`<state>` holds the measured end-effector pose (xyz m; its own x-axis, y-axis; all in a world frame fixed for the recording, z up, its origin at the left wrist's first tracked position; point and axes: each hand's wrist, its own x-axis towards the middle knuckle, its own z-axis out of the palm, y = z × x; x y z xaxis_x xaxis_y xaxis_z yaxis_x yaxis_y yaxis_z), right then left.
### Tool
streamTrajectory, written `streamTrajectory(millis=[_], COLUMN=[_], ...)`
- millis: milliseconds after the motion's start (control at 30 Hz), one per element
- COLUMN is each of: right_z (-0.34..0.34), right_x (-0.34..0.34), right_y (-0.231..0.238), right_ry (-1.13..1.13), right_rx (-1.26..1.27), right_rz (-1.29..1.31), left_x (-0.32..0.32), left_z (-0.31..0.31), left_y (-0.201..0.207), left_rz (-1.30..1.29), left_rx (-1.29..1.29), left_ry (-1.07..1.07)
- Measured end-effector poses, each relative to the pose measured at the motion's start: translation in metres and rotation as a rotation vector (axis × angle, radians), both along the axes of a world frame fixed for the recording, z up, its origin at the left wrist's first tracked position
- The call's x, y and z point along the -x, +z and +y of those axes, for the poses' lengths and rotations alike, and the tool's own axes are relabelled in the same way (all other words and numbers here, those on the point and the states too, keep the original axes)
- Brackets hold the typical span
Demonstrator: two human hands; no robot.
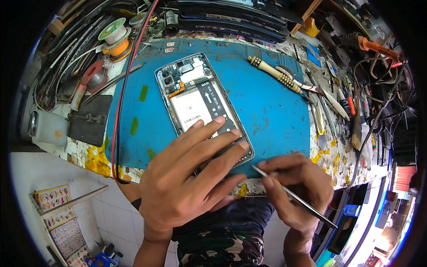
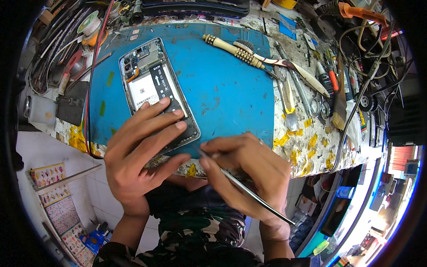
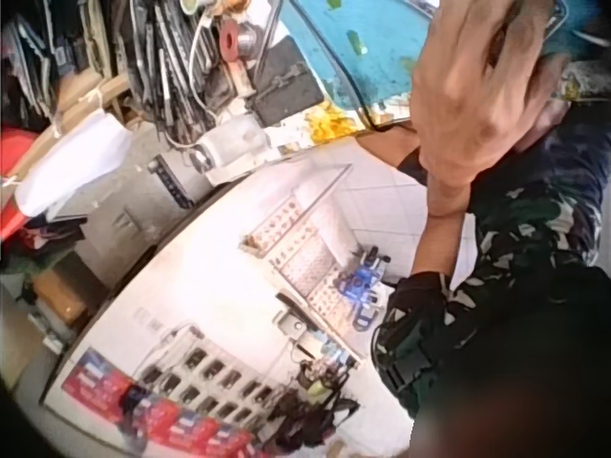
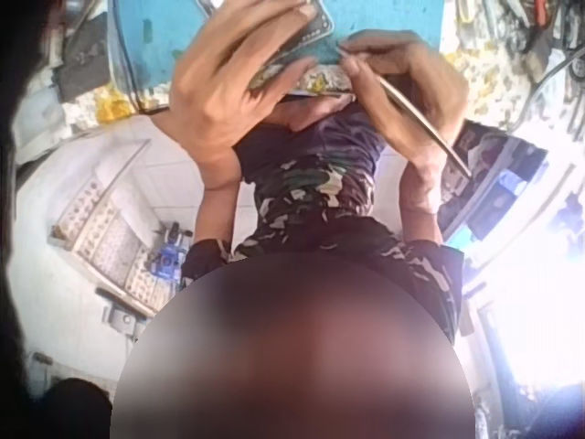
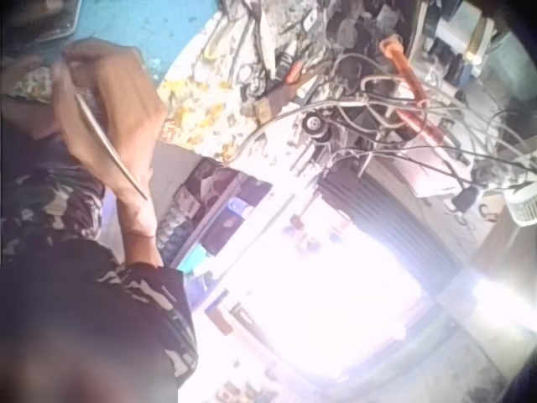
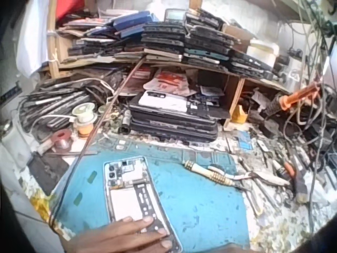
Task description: The person uses a metal spudger to pry and separate the phone's back cover from the frame. They work along the edges and corners, then flip the phone to continue prying the opposite side. The phone remains disassembled on the workbench.
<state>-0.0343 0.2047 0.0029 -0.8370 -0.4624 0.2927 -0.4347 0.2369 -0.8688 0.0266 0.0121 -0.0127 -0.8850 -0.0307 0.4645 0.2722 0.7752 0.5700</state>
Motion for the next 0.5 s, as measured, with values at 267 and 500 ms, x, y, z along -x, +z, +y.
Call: streamTrajectory(millis=[267, 500], right_z=[0.012, 0.011], right_x=[0.0, -0.004], right_y=[-0.002, -0.008], right_ry=[0.252, 0.145], right_rx=[0.04, 0.273], right_rz=[0.042, -0.037], left_x=[-0.014, -0.024], left_z=[0.002, 0.0], left_y=[-0.002, -0.004], left_rz=[0.215, 0.226], left_rx=[0.004, -0.052], left_ry=[-0.078, -0.165])
